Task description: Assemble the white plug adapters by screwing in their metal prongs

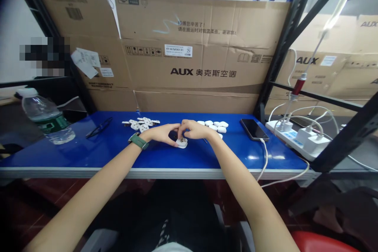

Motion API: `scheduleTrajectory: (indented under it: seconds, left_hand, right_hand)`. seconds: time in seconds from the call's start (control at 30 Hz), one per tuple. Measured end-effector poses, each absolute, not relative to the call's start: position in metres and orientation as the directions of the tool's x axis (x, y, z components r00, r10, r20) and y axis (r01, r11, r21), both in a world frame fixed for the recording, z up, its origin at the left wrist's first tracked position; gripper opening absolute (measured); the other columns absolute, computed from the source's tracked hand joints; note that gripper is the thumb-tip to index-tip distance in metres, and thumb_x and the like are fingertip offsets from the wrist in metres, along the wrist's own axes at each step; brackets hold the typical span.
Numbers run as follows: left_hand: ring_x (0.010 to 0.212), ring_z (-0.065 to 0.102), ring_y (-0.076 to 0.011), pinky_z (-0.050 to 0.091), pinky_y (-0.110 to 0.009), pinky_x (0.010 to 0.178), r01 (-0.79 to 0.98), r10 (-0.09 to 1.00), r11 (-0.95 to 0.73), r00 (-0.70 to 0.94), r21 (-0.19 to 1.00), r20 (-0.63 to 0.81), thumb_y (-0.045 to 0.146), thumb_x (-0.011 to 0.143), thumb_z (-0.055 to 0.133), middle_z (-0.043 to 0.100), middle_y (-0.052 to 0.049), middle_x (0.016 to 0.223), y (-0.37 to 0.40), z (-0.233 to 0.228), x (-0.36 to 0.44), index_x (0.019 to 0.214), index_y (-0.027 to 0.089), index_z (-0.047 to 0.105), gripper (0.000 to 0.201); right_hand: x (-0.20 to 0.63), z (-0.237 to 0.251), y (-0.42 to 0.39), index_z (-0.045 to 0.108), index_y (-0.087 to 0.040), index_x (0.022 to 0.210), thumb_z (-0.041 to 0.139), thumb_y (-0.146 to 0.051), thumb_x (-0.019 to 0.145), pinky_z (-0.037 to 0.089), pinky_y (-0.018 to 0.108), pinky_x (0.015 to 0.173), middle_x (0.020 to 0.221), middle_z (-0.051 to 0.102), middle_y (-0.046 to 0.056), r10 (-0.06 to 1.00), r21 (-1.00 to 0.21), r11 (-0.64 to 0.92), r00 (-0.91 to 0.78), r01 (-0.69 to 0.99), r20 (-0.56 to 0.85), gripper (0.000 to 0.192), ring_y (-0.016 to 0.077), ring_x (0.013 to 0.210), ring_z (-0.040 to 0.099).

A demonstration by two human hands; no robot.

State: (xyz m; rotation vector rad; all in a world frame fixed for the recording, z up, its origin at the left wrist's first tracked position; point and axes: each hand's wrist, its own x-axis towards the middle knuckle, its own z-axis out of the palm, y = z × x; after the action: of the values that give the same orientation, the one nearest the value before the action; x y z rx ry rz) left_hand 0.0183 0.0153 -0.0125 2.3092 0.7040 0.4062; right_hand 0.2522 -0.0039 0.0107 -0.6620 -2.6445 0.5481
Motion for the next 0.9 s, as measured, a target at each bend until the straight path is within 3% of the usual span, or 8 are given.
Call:
scheduleTrajectory:
  seconds: [0.67,0.9]
  left_hand:
    - [0.122,0.066,-0.0277,0.05,-0.039,0.105,0.386,0.571,-0.649,0.817,0.656,0.084,0.043,0.071,0.089,0.07,-0.009,0.128,0.0164,-0.0117,0.0168,0.135,0.021,0.057,0.075]
    - [0.125,0.064,-0.0285,0.047,-0.038,0.109,0.448,0.602,-0.683,0.792,0.577,0.098,0.046,0.068,0.09,0.066,-0.009,0.138,0.0164,-0.0105,0.0169,0.138,0.021,0.056,0.081]
  right_hand:
    - [0.2481,0.0039,-0.0023,0.077,-0.017,0.089,0.052,0.003,0.074,0.047,0.033,0.088,0.096,0.054,0.006,0.522,-0.43,0.807,-0.829,0.404,0.201,0.035,0.0201,0.093,0.057]
    - [0.2449,0.004,-0.0063,0.073,-0.017,0.086,0.052,0.004,0.072,0.046,0.032,0.086,0.094,0.052,0.005,0.515,-0.413,0.821,-0.824,0.395,0.236,0.033,0.0203,0.093,0.054]
